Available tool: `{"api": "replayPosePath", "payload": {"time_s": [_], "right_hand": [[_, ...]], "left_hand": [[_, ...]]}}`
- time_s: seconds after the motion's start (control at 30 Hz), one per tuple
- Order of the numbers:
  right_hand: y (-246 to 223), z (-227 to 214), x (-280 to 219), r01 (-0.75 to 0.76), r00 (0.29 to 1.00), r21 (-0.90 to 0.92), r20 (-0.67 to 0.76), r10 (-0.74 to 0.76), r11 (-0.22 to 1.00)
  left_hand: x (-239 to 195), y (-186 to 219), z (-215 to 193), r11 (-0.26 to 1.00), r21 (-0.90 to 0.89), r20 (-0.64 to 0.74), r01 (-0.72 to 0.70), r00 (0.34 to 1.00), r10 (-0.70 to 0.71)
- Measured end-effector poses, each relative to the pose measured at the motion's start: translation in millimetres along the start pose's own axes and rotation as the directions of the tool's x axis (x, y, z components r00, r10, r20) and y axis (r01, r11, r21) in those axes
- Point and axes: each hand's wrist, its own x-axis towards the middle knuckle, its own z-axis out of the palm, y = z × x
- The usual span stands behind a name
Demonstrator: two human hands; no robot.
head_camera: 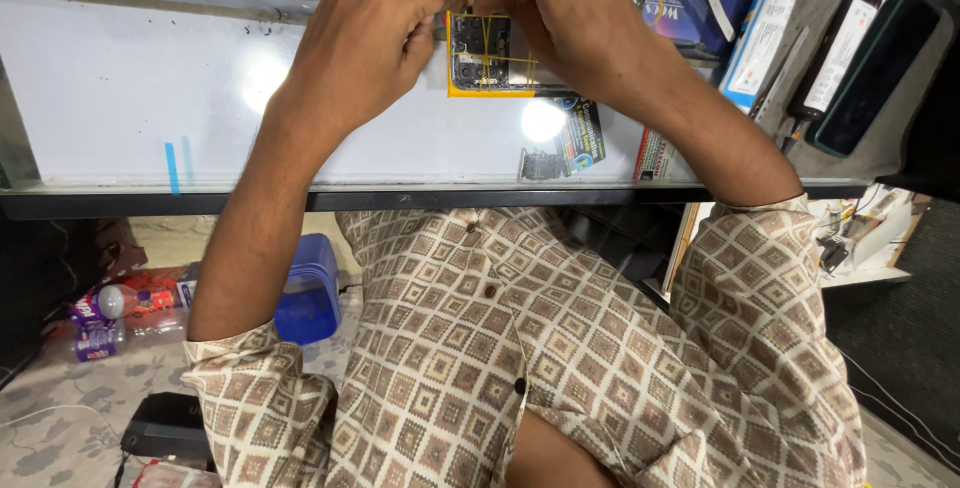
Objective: The person uses a gold-handled screwdriver to remove screws from a disassembled mobile phone frame. They then switch to a blue-handled screwdriver to continue removing screws from the same device. The person works at a glass-topped workbench with various tools and phone parts visible.
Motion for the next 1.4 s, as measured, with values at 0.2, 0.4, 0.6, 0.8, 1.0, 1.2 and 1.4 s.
{"api": "replayPosePath", "payload": {"time_s": [0.2,0.4,0.6,0.8,1.0,1.2,1.4], "right_hand": [[-3,-5,6,-0.034,0.999,-0.002,0.041,0.034,0.999],[-6,-11,9,-0.038,0.998,-0.276,0.037,0.05,0.96],[-12,-14,9,-0.046,0.997,-0.191,0.056,0.057,0.981],[-23,-12,11,-0.077,0.992,-0.147,0.091,0.091,0.986],[-27,-12,22,-0.033,0.998,-0.19,0.054,0.045,0.981],[-29,-8,22,-0.121,0.981,-0.172,0.131,0.145,0.978],[-24,-9,18,-0.096,0.987,-0.12,0.119,0.11,0.988]], "left_hand": [[0,2,-3,1.0,0.015,0.031,0.019,0.999,-0.02],[-1,7,-11,0.999,0.019,0.044,-0.03,0.999,0.029],[-1,8,-6,0.991,0.13,0.083,-0.044,0.996,0.033],[-1,9,-6,0.989,0.139,0.093,-0.04,0.995,0.027],[0,11,-7,0.99,0.137,0.101,-0.041,0.995,0.028],[1,10,-5,0.986,0.155,0.097,-0.061,0.994,0.046],[0,7,-3,0.986,0.157,0.093,-0.061,0.995,0.046]]}}
